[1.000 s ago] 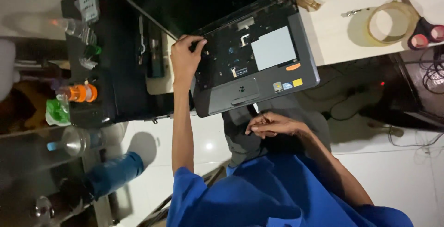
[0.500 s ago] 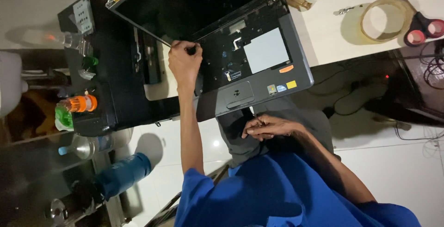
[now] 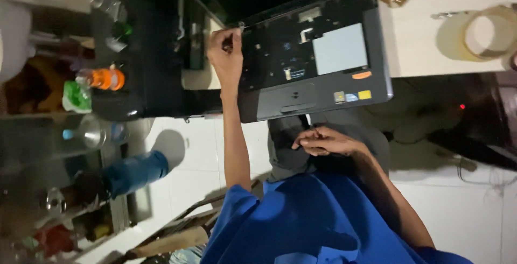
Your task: Disassembling a laptop by removing screws and prying off the top cover to access internal components.
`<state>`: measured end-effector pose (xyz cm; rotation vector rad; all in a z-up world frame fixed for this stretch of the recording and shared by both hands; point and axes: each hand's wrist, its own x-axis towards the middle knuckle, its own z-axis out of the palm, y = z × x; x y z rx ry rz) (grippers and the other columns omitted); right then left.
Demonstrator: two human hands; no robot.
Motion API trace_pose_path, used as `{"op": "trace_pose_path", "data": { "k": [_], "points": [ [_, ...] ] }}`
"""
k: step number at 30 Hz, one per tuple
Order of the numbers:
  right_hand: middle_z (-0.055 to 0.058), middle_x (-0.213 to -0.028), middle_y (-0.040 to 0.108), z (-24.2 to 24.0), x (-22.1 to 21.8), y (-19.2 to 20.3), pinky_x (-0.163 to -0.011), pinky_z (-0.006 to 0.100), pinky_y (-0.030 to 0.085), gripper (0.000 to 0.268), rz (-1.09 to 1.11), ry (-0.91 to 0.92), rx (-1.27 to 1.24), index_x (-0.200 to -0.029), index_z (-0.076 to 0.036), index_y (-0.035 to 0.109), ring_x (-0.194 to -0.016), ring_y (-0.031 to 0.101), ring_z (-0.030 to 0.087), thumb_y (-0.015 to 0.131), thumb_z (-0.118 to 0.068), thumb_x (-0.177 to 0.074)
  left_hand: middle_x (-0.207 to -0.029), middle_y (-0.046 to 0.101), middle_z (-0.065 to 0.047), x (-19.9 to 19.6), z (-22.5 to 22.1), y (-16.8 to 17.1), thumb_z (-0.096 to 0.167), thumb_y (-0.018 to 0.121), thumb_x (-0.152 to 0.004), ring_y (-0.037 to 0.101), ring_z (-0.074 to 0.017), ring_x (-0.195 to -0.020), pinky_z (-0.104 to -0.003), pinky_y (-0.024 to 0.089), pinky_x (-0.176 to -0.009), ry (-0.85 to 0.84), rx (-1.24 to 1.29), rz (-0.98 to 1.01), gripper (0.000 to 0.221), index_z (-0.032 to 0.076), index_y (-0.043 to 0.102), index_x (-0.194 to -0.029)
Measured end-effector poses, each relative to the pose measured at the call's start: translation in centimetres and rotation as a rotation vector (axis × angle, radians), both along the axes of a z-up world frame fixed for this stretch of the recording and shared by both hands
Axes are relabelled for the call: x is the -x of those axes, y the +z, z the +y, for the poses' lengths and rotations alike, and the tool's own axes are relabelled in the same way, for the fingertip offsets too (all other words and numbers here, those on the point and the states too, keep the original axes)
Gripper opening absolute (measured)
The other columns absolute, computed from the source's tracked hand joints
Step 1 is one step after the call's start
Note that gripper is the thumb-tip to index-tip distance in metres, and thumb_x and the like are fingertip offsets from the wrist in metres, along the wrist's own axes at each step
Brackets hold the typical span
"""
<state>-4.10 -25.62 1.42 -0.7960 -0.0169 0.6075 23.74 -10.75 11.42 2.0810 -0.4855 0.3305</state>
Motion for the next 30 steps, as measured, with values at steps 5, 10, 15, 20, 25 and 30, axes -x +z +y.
{"op": "trace_pose_path", "data": {
  "k": [5,10,15,20,25,30],
  "points": [
    [0.007,-0.06,0.059,0.1,-0.5,0.9,-0.038,0.015,0.038,0.016,-0.021,0.04,0.009,-0.106,0.001,0.068,-0.042,0.044,0.003,0.059,-0.012,-0.104,-0.082,0.068,-0.02,-2.0,4.5,-5.7,0.016,0.066,-0.104,0.071,-0.0421,-0.069,-0.034,0.058,-0.05,-0.04,0.237,0.155,0.013,0.006,0.074,-0.104],
    [0.005,-0.06,0.052,0.7,-0.5,-0.5,-0.036,0.015,0.032,0.017,0.036,0.016,-0.015,-0.111,0.001,0.067,-0.043,0.04,0.003,0.057,-0.011,-0.104,-0.072,0.065,-0.007,1.6,3.3,-3.0,0.021,0.065,-0.104,0.069,-0.0137,-0.072,-0.025,0.053,-0.05,-0.108,0.368,0.367,0.015,0.008,0.073,-0.101],
    [0.004,-0.059,0.051,1.0,-0.4,-1.4,-0.034,0.014,0.03,0.016,0.063,-0.003,-0.023,-0.112,0.001,0.067,-0.041,0.037,0.002,0.058,-0.01,-0.104,-0.075,0.072,-0.018,3.5,1.6,-3.2,0.018,0.067,-0.103,0.073,-0.0185,-0.063,-0.024,0.053,-0.045,-0.106,0.399,0.297,0.015,0.006,0.074,-0.098],
    [0.005,-0.06,0.051,0.9,0.0,-1.5,-0.034,0.015,0.031,0.018,0.08,-0.02,-0.047,-0.114,0.004,0.066,-0.042,0.038,0.001,0.058,-0.009,-0.104,-0.074,0.067,-0.02,3.3,2.2,-3.6,0.018,0.06,-0.107,0.069,-0.0211,-0.058,-0.024,0.051,-0.043,-0.073,0.628,0.287,0.019,0.004,0.069,-0.1],
    [0.011,-0.062,0.055,0.2,-0.3,-2.5,-0.032,0.018,0.035,0.019,0.092,0.022,-0.052,-0.113,0.007,0.066,-0.041,0.043,0.004,0.057,-0.006,-0.103,-0.085,0.067,-0.012,2.6,2.8,-4.8,0.02,0.06,-0.108,0.066,-0.0151,-0.066,-0.024,0.048,-0.05,-0.039,0.919,0.251,0.015,0.008,0.064,-0.102],
    [0.008,-0.069,0.055,0.6,0.4,-2.9,-0.035,0.016,0.032,0.018,0.079,-0.027,-0.057,-0.114,0.005,0.066,-0.047,0.045,0.003,0.058,-0.008,-0.104,-0.096,0.074,-0.023,2.3,2.9,-5.6,0.011,0.064,-0.104,0.073,-0.0217,-0.08,-0.028,0.057,-0.065,-0.012,0.869,0.322,0.013,0.002,0.067,-0.095]
  ]
}}
